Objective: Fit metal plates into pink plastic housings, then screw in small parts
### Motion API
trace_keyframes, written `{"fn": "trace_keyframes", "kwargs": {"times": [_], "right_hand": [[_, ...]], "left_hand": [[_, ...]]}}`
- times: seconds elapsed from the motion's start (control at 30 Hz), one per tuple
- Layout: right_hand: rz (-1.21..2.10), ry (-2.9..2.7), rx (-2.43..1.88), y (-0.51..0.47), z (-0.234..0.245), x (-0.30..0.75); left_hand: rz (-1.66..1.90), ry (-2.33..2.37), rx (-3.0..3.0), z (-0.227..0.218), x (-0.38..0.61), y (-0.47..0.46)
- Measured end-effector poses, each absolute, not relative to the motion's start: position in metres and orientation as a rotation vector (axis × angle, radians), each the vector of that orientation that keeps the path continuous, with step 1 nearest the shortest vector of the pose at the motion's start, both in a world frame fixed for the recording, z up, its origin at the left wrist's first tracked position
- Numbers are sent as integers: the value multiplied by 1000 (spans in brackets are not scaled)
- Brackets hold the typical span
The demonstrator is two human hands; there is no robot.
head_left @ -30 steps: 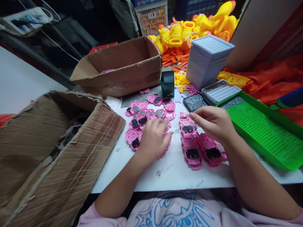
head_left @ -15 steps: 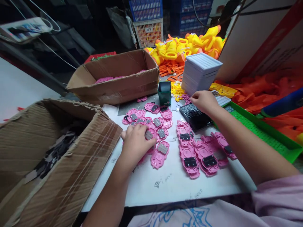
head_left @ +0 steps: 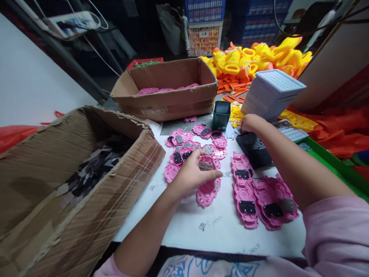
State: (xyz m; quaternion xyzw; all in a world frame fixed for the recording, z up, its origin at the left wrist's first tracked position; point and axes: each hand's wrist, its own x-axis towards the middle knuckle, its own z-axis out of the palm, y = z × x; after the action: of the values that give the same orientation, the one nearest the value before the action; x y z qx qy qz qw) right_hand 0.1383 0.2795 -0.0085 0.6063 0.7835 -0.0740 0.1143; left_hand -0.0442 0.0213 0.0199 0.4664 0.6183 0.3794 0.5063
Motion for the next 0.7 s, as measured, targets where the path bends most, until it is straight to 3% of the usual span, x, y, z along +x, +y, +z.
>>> {"fn": "trace_keyframes", "kwargs": {"times": [0.33,0.5,0.6,0.7], "right_hand": [[-273,2171,1779,277,-10,135],[-366,2329,1910,271,2,144],[-473,2475,1998,251,19,150],[-809,2652,2019,205,36,157]], "left_hand": [[1016,1480,1119,16,-44,23],[1172,1239,921,6,-44,27],[1204,1102,766,7,-42,28],[1226,1054,610,12,-39,27]]}}
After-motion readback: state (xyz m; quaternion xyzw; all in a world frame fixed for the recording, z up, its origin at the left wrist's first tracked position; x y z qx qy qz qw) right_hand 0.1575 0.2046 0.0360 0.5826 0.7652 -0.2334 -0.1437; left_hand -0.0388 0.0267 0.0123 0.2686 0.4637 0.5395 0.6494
